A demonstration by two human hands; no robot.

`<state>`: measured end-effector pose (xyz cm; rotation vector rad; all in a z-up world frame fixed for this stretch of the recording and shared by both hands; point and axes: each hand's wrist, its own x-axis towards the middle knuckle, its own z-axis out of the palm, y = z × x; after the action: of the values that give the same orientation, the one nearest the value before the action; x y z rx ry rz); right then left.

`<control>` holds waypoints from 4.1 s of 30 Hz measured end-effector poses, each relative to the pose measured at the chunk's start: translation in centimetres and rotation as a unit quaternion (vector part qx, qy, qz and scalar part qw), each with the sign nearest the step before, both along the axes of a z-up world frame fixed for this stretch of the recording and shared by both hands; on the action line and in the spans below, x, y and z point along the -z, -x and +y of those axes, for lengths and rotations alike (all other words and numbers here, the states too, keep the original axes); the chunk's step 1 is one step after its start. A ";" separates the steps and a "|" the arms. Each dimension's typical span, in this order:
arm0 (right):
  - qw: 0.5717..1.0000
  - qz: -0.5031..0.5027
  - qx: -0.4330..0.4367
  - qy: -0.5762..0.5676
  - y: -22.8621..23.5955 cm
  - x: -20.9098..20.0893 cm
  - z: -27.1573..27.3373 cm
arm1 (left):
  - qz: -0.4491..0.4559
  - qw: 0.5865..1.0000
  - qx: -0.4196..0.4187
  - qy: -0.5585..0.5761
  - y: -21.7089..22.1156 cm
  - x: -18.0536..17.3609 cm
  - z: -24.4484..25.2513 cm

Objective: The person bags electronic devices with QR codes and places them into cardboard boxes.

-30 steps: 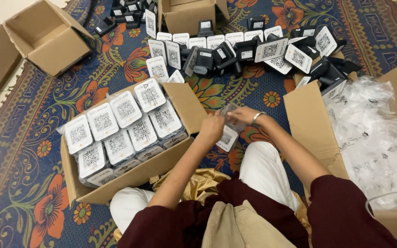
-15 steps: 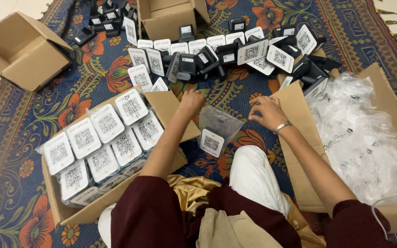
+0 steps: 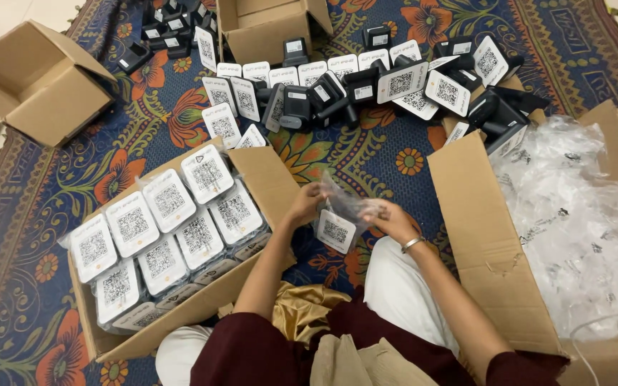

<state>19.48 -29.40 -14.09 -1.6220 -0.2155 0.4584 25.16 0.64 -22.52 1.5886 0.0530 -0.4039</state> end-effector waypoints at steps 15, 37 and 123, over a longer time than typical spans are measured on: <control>0.994 0.040 -0.082 0.053 -8.8 16.2 4.6 | -0.146 0.896 0.069 -0.414 2.4 -7.0 -5.8; 0.996 0.036 -0.042 -0.072 7.0 -4.7 3.1 | -0.204 0.892 -0.060 -0.398 15.8 -14.0 -5.0; 0.810 0.068 0.189 0.552 6.3 10.3 -33.3 | -0.349 0.905 0.151 -0.189 17.0 -23.2 -31.7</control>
<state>13.17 -62.71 -24.36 -2.6758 0.6060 0.3975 8.12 -31.07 0.71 2.0539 -0.7112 -0.0359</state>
